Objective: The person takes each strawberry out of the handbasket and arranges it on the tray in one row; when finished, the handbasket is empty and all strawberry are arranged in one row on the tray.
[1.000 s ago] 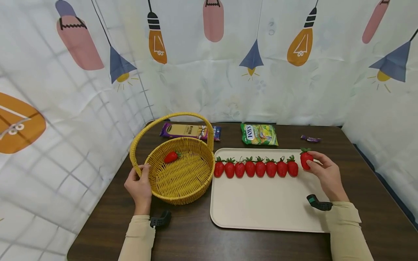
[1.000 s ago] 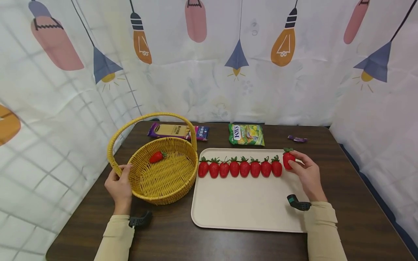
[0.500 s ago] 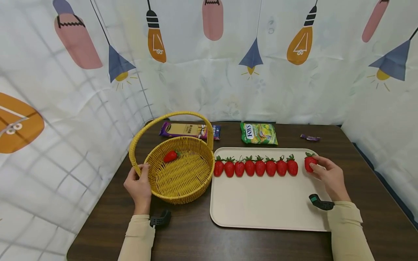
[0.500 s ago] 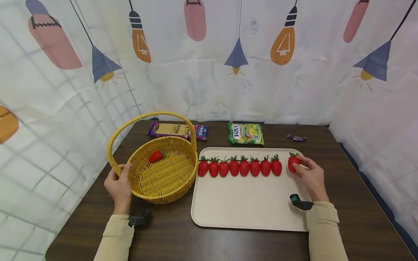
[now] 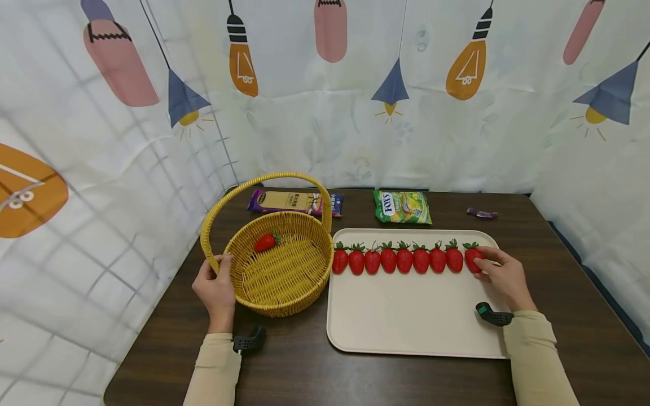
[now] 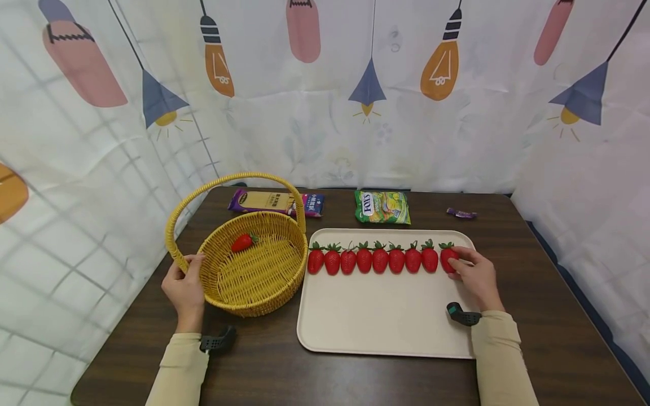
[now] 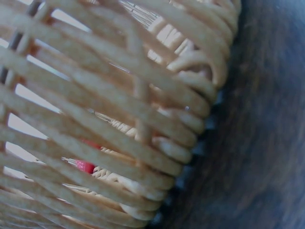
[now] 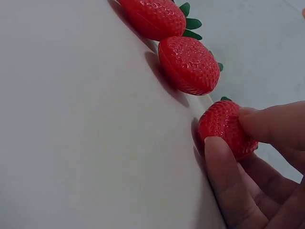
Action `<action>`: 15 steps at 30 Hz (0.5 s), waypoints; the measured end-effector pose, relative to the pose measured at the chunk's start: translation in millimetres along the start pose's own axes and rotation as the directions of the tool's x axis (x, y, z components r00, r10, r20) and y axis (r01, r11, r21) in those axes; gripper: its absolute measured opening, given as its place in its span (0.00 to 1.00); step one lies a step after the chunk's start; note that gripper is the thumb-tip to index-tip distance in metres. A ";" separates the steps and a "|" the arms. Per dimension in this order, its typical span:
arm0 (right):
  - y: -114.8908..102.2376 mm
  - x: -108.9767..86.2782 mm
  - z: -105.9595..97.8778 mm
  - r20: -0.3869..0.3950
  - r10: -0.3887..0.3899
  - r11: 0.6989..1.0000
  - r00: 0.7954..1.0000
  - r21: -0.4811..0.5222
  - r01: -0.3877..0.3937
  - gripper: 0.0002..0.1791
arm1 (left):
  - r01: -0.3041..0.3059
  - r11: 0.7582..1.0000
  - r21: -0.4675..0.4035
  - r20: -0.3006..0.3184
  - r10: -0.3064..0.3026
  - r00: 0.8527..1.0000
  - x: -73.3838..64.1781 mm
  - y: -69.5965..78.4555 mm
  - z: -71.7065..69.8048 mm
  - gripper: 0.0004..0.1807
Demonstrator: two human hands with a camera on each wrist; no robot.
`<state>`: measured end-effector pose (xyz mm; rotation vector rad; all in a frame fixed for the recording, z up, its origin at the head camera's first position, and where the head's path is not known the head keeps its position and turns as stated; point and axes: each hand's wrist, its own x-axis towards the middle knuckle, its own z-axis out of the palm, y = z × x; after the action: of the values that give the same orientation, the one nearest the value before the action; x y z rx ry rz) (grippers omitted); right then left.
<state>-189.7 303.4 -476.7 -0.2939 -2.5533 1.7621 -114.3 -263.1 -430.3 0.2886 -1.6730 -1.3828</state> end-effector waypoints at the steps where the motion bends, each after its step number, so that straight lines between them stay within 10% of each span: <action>1: -0.1 -0.1 0.2 0.004 0.000 1.000 1.000 0.002 0.000 0.30 | -0.001 1.000 -0.001 0.000 0.001 1.000 0.0 0.2 0.0 0.13; 15: 0.4 0.2 -1.2 0.056 0.017 0.998 0.998 -0.055 -0.014 0.33 | 0.001 1.000 0.002 0.001 -0.001 1.000 0.1 0.8 0.5 0.09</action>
<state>-189.7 304.7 -476.7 -0.2697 -2.6485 1.7320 -114.5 -262.6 -429.5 0.2900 -1.6754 -1.3827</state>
